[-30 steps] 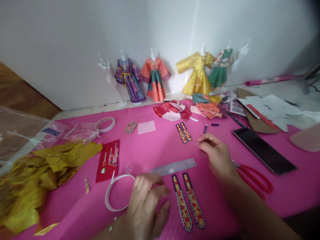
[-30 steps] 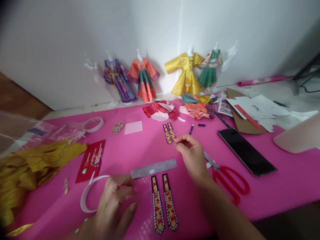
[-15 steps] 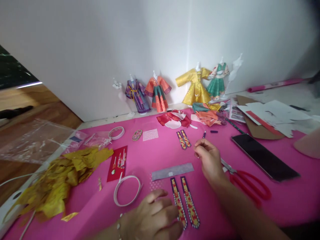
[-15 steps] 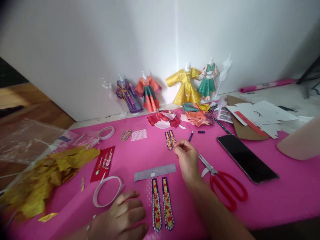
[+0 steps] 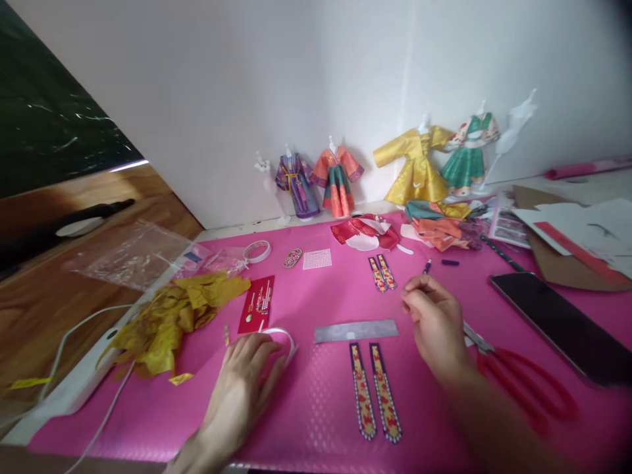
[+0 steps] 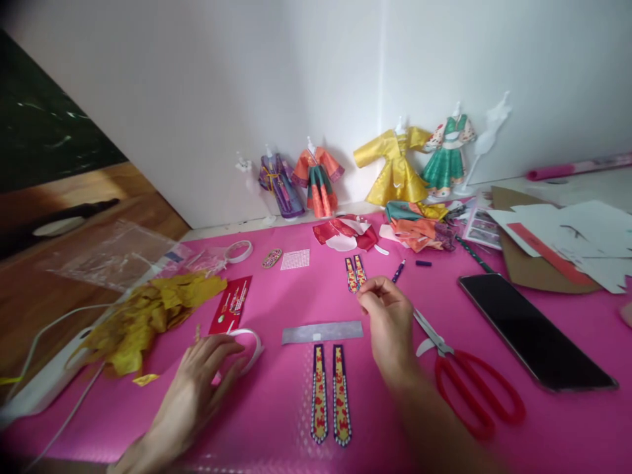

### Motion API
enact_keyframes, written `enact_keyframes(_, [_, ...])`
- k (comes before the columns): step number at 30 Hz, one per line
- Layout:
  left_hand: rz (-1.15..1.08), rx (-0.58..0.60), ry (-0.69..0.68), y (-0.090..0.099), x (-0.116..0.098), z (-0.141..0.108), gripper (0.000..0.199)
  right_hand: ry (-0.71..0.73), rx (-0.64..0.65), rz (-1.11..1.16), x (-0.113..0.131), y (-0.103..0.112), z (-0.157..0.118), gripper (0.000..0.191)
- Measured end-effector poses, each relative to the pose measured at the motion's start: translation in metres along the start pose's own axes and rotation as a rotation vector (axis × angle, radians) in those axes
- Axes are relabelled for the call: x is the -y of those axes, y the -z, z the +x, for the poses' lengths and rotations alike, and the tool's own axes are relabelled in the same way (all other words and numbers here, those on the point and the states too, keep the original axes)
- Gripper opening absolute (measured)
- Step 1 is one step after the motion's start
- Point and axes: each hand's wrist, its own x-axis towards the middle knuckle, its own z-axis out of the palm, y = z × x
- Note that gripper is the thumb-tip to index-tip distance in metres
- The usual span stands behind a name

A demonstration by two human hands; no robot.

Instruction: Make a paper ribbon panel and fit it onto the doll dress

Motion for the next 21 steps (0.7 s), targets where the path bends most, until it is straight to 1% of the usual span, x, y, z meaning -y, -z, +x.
enact_keyframes(2, [0.007,0.028,0.062,-0.006,0.003,-0.009,0.012,-0.007,0.009,0.012,0.0,0.001,-0.001,0.011])
enact_keyframes(5, [0.008,0.09,0.145,-0.013,0.001,-0.018,0.013,-0.015,0.017,0.02,0.0,0.002,-0.001,0.011])
enact_keyframes(8, [-0.016,0.15,0.204,-0.017,-0.002,-0.019,0.012,-0.013,0.023,0.025,-0.001,0.003,-0.001,0.011])
enact_keyframes(10, [-0.06,0.142,0.216,-0.016,-0.003,-0.018,0.016,-0.003,0.028,0.024,-0.003,0.004,0.0,0.011])
enact_keyframes(13, [-0.171,0.03,0.245,-0.009,-0.01,-0.019,0.015,0.024,0.046,0.013,-0.005,0.004,0.002,0.01])
enact_keyframes(15, [-0.268,-0.06,0.294,-0.001,-0.022,-0.022,0.013,0.046,0.078,-0.004,-0.006,0.003,0.003,0.009])
enact_keyframes(18, [-0.397,-0.139,0.404,0.01,-0.048,-0.032,0.016,0.095,0.158,-0.049,-0.008,0.003,0.001,0.006])
enact_keyframes(21, [-0.516,-0.263,0.532,0.01,-0.077,-0.046,0.023,0.162,0.245,-0.109,-0.008,0.005,-0.007,0.005])
